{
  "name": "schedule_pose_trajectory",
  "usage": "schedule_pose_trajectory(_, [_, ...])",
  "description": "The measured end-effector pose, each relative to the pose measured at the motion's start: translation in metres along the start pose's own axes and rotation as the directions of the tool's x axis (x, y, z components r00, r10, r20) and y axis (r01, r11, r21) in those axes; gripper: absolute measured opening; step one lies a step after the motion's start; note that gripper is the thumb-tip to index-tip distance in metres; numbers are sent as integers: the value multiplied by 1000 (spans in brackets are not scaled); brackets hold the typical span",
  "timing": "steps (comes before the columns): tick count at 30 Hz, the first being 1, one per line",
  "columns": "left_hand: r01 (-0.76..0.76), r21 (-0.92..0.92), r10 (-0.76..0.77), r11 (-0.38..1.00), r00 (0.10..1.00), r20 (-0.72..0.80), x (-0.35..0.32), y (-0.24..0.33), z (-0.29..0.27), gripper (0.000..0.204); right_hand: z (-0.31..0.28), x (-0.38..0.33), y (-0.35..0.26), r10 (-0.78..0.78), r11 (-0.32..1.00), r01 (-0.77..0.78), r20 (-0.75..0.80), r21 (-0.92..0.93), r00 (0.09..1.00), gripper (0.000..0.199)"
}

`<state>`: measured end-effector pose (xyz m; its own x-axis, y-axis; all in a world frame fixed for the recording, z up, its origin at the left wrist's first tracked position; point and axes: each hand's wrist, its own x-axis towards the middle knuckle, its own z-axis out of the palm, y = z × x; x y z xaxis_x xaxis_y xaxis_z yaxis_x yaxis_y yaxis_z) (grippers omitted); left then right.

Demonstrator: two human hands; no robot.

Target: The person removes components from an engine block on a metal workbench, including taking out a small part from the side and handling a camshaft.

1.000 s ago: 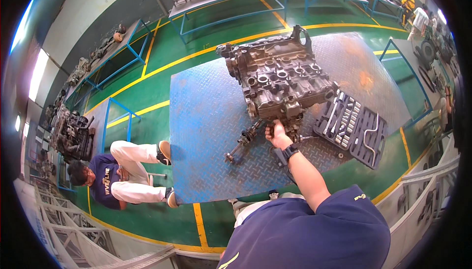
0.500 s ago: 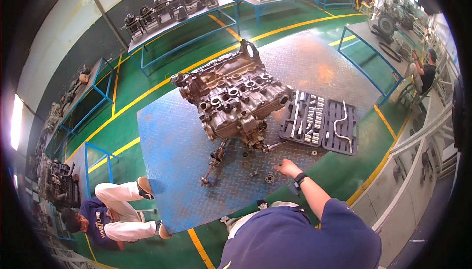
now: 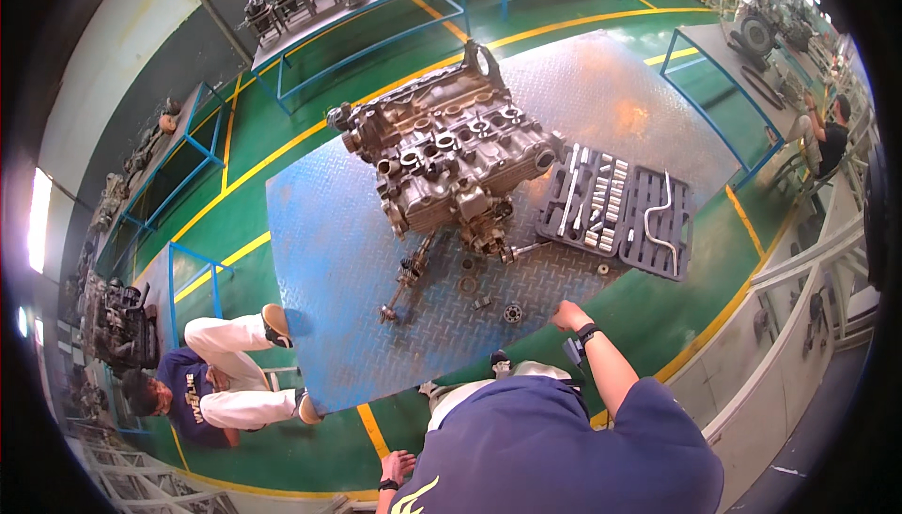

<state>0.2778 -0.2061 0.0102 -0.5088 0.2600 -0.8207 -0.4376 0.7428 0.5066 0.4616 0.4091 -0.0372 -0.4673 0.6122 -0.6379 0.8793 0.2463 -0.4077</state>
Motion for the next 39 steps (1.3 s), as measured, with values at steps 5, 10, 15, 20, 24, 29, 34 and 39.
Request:
schedule_pose_trajectory(5, [-88, -57, 81, 995, 990, -115, -43, -27, 18, 32, 11, 15, -34, -234, 954, 251, -117, 162, 965, 17])
schedule_pose_trajectory(10, [145, 188, -121, 971, 984, -134, -34, -149, 15, 30, 30, 45, -34, -231, 966, 255, -317, 38, 920, 19])
schedule_pose_trajectory(15, [178, 206, -147, 962, 976, -159, -55, -161, 17, 30, 41, 51, -59, -116, 988, 146, -359, 58, 926, 15])
schedule_pose_trajectory(20, [167, 195, -136, 967, 977, -164, -50, -158, 13, 30, 46, 40, -72, -163, 986, 139, -413, -88, 896, 18])
schedule_pose_trajectory(24, [65, 245, -28, 967, 989, -148, -46, -139, 4, 30, 44, 37, -73, -225, 973, 174, -465, -149, 856, 20])
schedule_pose_trajectory(29, [69, 64, -64, 996, 994, -87, -43, -94, -18, 30, 29, 34, -80, -194, 981, 160, -505, -111, 841, 20])
schedule_pose_trajectory(34, [89, -22, -90, 996, 994, -64, -57, -30, -37, 28, 26, 43, -74, -138, 990, 108, -520, -88, 843, 21])
schedule_pose_trajectory(39, [228, -273, -277, 935, 948, -157, -55, 23, -39, 27, 33, 48, -60, -121, 992, 90, -527, -85, 841, 23])
